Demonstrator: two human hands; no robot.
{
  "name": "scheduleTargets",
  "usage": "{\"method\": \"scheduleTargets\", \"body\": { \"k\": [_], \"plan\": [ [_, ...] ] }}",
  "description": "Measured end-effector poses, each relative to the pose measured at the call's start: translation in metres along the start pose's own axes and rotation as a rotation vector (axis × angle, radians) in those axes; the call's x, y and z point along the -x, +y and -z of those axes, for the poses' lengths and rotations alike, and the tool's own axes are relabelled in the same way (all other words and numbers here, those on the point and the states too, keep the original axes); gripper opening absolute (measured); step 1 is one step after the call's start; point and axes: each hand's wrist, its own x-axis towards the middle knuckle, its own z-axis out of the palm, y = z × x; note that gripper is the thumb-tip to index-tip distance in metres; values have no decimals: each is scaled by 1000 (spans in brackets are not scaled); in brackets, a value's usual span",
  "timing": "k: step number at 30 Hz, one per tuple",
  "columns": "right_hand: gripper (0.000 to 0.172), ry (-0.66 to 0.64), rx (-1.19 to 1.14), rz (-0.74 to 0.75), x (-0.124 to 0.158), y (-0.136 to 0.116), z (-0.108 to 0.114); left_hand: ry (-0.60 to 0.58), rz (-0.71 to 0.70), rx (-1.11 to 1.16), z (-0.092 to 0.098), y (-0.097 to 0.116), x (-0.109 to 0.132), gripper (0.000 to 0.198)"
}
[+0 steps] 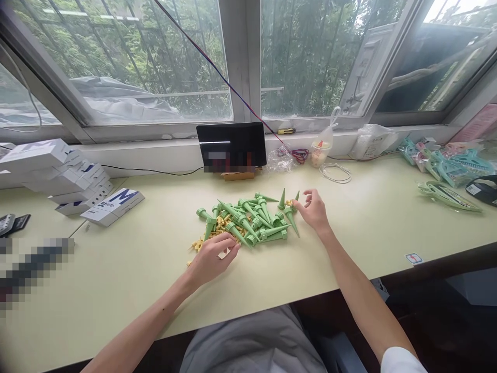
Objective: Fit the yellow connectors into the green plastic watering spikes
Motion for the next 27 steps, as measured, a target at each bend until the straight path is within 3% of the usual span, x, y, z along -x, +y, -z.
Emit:
{"method": "scheduleTargets", "body": {
  "k": [2,4,7,12,16,27],
  "plan": [
    [32,102,12,44,3,-4,3,6,-3,4,1,0,0,28],
    [31,108,55,107,6,-9,5,10,-6,8,1,0,0,27],
    [38,-39,150,159,12,-14,5,3,-2,8,1,0,0,28],
    [34,-315,345,120,18,-18,1,-9,1,2,0,-1,0,28],
    [30,-436,428,100,17,-15,0,-20,8,-8,0,-1,0,29],
    [25,-418,375,113,16,-9,-2,-27,21,1,-1,-1,0,30]
  ]
}}
